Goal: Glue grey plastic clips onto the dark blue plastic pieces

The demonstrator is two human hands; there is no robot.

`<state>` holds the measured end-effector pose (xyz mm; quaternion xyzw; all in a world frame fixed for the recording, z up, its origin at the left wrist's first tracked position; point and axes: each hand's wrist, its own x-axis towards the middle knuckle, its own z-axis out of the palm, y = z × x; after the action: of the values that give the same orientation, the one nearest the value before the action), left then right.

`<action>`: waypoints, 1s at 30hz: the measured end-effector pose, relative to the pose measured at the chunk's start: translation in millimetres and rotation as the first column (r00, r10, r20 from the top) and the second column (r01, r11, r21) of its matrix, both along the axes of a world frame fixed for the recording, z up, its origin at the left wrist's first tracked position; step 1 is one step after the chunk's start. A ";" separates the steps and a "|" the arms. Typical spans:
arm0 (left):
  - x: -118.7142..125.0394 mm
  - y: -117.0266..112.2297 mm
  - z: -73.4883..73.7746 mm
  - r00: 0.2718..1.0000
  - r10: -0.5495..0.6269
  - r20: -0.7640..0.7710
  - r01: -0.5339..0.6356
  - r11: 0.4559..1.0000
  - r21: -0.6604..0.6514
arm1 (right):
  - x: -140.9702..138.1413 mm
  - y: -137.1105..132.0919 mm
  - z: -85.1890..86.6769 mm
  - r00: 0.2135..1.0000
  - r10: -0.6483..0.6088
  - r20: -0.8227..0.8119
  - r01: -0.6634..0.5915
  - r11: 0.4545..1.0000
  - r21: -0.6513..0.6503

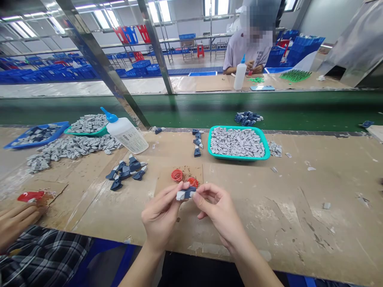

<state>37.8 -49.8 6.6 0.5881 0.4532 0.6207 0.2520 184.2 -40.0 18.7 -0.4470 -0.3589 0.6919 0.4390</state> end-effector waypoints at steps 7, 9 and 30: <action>-13.0 6.4 5.7 0.981 -0.154 -0.115 0.158 0.987 0.023 | 10.8 4.0 3.7 0.988 0.153 -0.032 -0.154 0.988 -0.020; -14.4 6.9 5.8 0.976 -0.187 -0.113 0.188 0.982 -0.004 | 11.5 5.5 3.6 0.988 0.152 0.018 -0.152 0.988 0.006; -1.0 7.4 0.6 0.846 -0.259 0.466 0.449 0.816 -0.363 | -2.2 -1.1 4.5 0.999 0.029 -0.023 -0.029 1.000 -0.007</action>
<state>36.8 -42.4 7.2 0.4491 0.4060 0.5419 0.5830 182.0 -41.1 23.1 -0.4353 -0.3580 0.7044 0.4314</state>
